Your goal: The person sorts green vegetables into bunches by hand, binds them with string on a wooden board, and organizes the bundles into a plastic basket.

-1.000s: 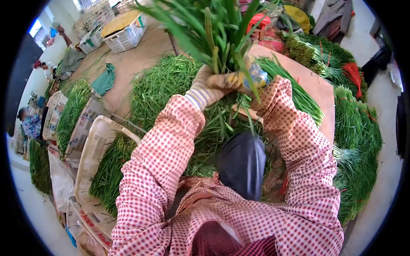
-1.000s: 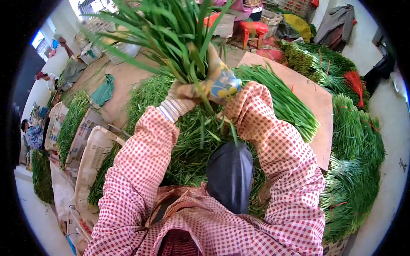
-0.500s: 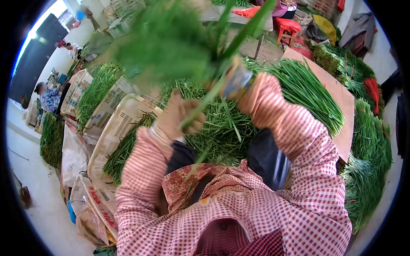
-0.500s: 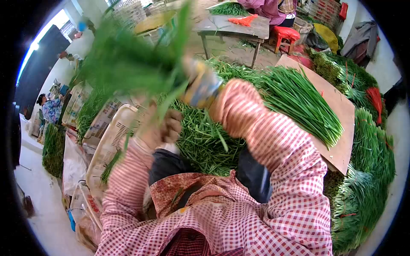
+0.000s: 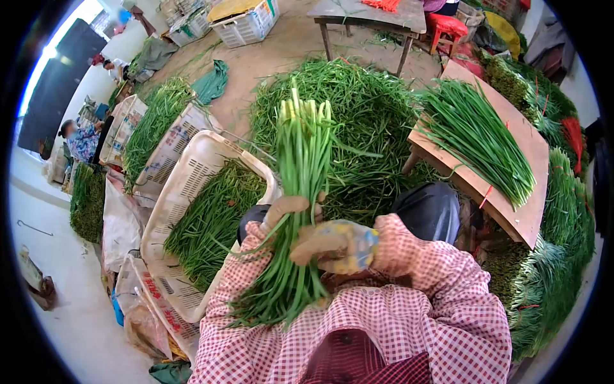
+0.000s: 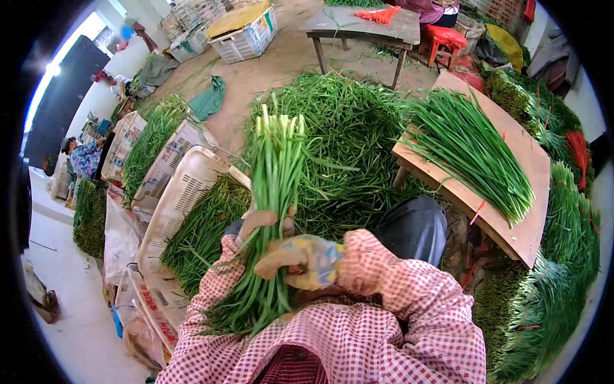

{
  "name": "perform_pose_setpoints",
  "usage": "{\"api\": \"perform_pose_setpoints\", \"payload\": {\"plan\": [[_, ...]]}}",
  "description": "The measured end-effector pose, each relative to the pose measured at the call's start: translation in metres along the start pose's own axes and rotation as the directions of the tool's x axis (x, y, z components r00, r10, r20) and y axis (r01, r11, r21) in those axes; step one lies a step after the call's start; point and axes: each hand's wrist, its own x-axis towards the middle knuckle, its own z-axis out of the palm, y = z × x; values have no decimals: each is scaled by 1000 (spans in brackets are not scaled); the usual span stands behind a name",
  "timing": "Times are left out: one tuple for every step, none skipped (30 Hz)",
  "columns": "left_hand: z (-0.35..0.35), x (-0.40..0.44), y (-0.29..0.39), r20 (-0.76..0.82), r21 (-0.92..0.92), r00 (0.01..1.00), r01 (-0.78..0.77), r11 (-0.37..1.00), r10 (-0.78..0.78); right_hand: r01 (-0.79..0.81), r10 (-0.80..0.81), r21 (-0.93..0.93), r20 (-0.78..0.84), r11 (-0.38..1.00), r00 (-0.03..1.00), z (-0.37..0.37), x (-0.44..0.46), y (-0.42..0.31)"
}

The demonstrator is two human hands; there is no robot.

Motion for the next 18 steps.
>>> {"api": "perform_pose_setpoints", "payload": {"plan": [[-15, 2, -3, 128, 72, 988, -94, 993, 85, -116, 128, 180, -55, 977, 990, -4, -14, -5], [-27, 1, -1, 259, 131, 953, -196, 972, 157, -63, 147, 371, -203, 927, 968, -1, -26, 1], [-29, -5, 7, 298, 294, 947, -215, 931, 124, -87, 329, 547, -361, 832, 873, 3, -31, 9], [-27, -7, 7, 292, 300, 949, -207, 931, 117, -54, 519, 710, -459, 703, 721, 8, -35, 17], [-18, -18, 7, 302, 378, 943, -250, 891, 136, -14, 538, 769, -433, 639, 723, 11, -37, 22], [-9, -28, 6, 317, 454, 936, -292, 842, 154, -5, 495, 842, -312, 539, 811, 16, -30, 32], [2, -40, 1, 198, 451, 976, -170, 876, 88, 134, 451, 877, -363, 462, 815, 26, -21, 39], [2, -46, -10, 186, 449, 980, -153, 880, 76, 266, 416, 890, -415, 371, 809, 33, -9, 39], [2, -52, -22, 190, 493, 981, -127, 861, 35, 333, 429, 873, -469, 356, 772, 29, -3, 33], [1, -61, -33, 190, 539, 982, -93, 837, -13, 404, 445, 850, -522, 337, 727, 21, 2, 29], [6, -66, -49, 195, 400, 980, -47, 915, -35, 462, 382, 877, -474, 128, 793, 16, -5, 36], [13, -68, -60, 185, 401, 981, -24, 916, -56, 442, 266, 871, -383, -217, 885, 8, -10, 53], [20, -72, -70, 185, 315, 981, -1, 949, -60, 481, 292, 873, -442, -76, 848, 5, -18, 65], [24, -74, -79, 194, 223, 979, 12, 975, -56, 501, 310, 862, -498, 77, 810, -3, -22, 66], [15, -70, -93, 210, 292, 972, 43, 955, -108, 497, 377, 851, -522, 170, 765, -15, -24, 65], [4, -67, -103, 212, 281, 971, 50, 959, -113, 476, 440, 840, -542, 260, 716, -27, -25, 62], [1, -65, -108, 225, 357, 968, 28, 934, -115, 374, 536, 847, -529, 378, 657, -39, -23, 54], [-2, -63, -110, 255, 358, 963, -4, 934, -93, 243, 556, 808, -556, 537, 618, -47, -20, 50]]}}
